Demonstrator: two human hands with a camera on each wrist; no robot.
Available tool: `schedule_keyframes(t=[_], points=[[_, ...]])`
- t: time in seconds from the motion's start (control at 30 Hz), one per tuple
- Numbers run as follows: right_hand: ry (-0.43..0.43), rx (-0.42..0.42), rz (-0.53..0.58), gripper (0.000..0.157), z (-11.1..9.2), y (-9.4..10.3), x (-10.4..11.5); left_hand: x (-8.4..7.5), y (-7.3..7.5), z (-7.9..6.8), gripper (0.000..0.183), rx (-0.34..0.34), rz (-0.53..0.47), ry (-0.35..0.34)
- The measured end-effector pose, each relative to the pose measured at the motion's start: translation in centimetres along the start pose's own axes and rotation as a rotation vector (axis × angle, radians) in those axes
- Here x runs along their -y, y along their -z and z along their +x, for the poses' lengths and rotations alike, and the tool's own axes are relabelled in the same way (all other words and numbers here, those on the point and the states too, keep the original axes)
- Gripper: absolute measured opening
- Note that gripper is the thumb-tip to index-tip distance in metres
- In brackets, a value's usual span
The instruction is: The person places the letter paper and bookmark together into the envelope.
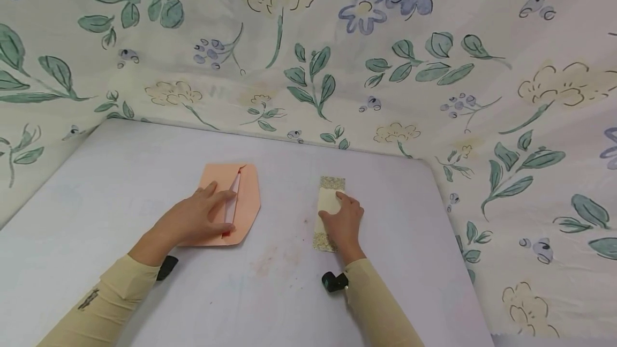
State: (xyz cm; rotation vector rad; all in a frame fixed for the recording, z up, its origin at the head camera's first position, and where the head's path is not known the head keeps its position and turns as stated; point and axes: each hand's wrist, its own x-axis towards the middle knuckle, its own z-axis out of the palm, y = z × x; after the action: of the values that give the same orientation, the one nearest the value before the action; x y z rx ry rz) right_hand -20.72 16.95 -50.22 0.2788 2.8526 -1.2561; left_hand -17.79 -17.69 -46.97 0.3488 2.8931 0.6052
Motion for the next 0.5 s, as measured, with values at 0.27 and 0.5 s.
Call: schedule_keyframes(t=[0.27,0.5], points=[[0.003,0.026,-0.049,0.07,0.33,0.16,-0.22,-0.01,-0.04,0.01,0.081,-0.003,0.005,-0.003],[0.029,0.029,-0.054,0.07,0.45,0.25,-0.46,-0.07,-0.01,-0.01,0.081,-0.004,0.01,-0.006]])
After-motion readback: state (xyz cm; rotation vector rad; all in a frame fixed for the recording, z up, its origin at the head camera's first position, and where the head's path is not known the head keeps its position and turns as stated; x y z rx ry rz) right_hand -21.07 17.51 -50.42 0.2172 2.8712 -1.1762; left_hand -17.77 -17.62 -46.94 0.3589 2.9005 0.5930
